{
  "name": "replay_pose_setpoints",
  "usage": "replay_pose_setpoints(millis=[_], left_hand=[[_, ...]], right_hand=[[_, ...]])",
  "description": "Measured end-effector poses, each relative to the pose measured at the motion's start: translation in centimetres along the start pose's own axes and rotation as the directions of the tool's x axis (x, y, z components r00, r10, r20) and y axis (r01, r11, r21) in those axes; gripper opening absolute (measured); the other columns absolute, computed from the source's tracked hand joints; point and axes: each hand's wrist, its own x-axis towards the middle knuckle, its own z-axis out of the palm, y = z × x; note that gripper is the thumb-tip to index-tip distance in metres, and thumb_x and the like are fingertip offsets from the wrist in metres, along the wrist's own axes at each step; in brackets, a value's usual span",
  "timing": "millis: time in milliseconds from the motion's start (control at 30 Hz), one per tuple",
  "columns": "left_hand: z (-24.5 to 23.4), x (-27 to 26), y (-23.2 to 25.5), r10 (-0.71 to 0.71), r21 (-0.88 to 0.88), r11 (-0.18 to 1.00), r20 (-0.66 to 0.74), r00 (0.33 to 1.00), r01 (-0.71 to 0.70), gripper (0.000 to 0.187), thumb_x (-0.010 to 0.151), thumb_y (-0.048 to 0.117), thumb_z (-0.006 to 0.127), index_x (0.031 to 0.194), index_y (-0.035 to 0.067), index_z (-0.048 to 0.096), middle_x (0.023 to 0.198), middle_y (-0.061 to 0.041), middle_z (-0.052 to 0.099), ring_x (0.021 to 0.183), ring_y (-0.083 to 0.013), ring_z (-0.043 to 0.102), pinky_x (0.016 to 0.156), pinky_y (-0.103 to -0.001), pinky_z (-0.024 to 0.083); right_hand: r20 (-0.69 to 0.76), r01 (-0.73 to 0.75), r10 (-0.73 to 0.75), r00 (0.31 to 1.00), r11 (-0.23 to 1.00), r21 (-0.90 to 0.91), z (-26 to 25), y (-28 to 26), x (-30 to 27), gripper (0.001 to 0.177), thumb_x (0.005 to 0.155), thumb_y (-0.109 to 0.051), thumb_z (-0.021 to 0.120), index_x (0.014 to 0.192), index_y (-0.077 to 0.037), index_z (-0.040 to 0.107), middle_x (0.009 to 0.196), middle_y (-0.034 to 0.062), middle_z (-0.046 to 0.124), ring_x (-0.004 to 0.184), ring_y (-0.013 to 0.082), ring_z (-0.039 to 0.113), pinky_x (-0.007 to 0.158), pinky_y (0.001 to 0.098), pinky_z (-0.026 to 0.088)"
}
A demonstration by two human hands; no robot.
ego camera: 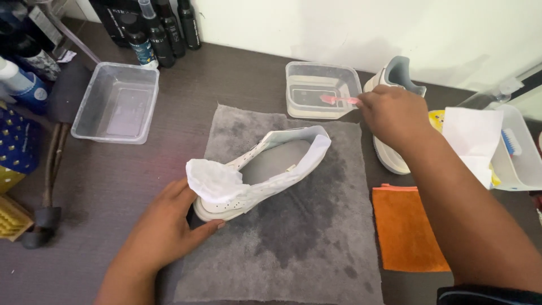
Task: The person prepares a white sneaker by inserting a tissue into the toe box and wrapping a wet tissue strip around the upper collar. They then use a toothbrush to scrub the toe box and side panels of the shoe.
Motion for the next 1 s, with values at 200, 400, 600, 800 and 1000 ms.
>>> replay_pose_setpoints(millis=[200, 400, 600, 800, 1000], left_hand=[[-0.5, 0.2, 0.7, -0.024, -0.038, 0.999, 0.009, 1.000, 0.025, 0.069, 0.081, 0.041, 0.086, 0.138, 0.011, 0.063, 0.140, -0.010, 0.068, 0.130, -0.0314, 0.061, 0.106, -0.044, 0.048], [-0.6, 0.2, 0.9, -0.037, -0.015, 0.999, 0.018, 0.999, 0.037, 0.072, 0.082, 0.043, 0.085, 0.142, 0.010, 0.060, 0.145, -0.009, 0.066, 0.130, -0.0320, 0.060, 0.105, -0.045, 0.048], [-0.7, 0.2, 1.1, -0.075, -0.025, 0.997, 0.034, 0.997, 0.076, 0.072, 0.082, 0.041, 0.085, 0.143, 0.011, 0.061, 0.146, -0.008, 0.065, 0.131, -0.0320, 0.059, 0.104, -0.046, 0.048], [-0.7, 0.1, 1.0, -0.058, -0.038, 0.998, 0.024, 0.998, 0.059, 0.078, 0.082, 0.042, 0.085, 0.147, 0.010, 0.056, 0.148, -0.010, 0.063, 0.133, -0.0344, 0.058, 0.105, -0.047, 0.047], [-0.6, 0.1, 0.8, -0.098, -0.019, 0.995, 0.057, 0.994, 0.099, 0.077, 0.081, 0.046, 0.085, 0.144, 0.011, 0.058, 0.143, -0.011, 0.064, 0.126, -0.0346, 0.060, 0.101, -0.048, 0.049]], right_hand=[[-0.409, 0.081, -0.127, 0.904, 0.988, -0.129, 0.9, 1.4, -1.1, 0.018, 0.110, -0.038, 0.070, 0.122, -0.031, 0.082, 0.103, -0.0096, 0.072, 0.093, 0.0231, 0.072, 0.049, 0.0429, 0.053], [-0.543, 0.148, -0.195, 0.817, 0.980, -0.131, 1.2, 1.9, -1.9, 0.011, 0.113, -0.035, 0.076, 0.120, -0.033, 0.085, 0.098, -0.0119, 0.072, 0.081, 0.0167, 0.070, 0.049, 0.0326, 0.046], [-0.263, -0.005, 0.088, 0.961, 0.954, 0.301, -0.9, 0.7, -2.6, 0.030, 0.117, -0.034, 0.055, 0.126, -0.024, 0.081, 0.110, 0.0060, 0.076, 0.092, 0.0340, 0.070, 0.065, 0.0491, 0.050], [0.091, -0.214, 0.217, 0.972, 0.654, 0.726, -9.0, -3.5, -5.5, 0.036, 0.114, -0.034, 0.064, 0.096, -0.009, 0.082, 0.054, 0.0018, 0.048, 0.043, 0.0118, 0.029, 0.043, 0.0292, 0.023], [0.109, 0.020, -0.159, 0.981, 0.644, 0.765, -11.5, -4.6, -5.8, 0.017, 0.098, -0.016, 0.074, 0.096, -0.011, 0.090, 0.073, 0.0027, 0.082, 0.044, 0.0113, 0.043, 0.042, 0.0270, 0.030]])
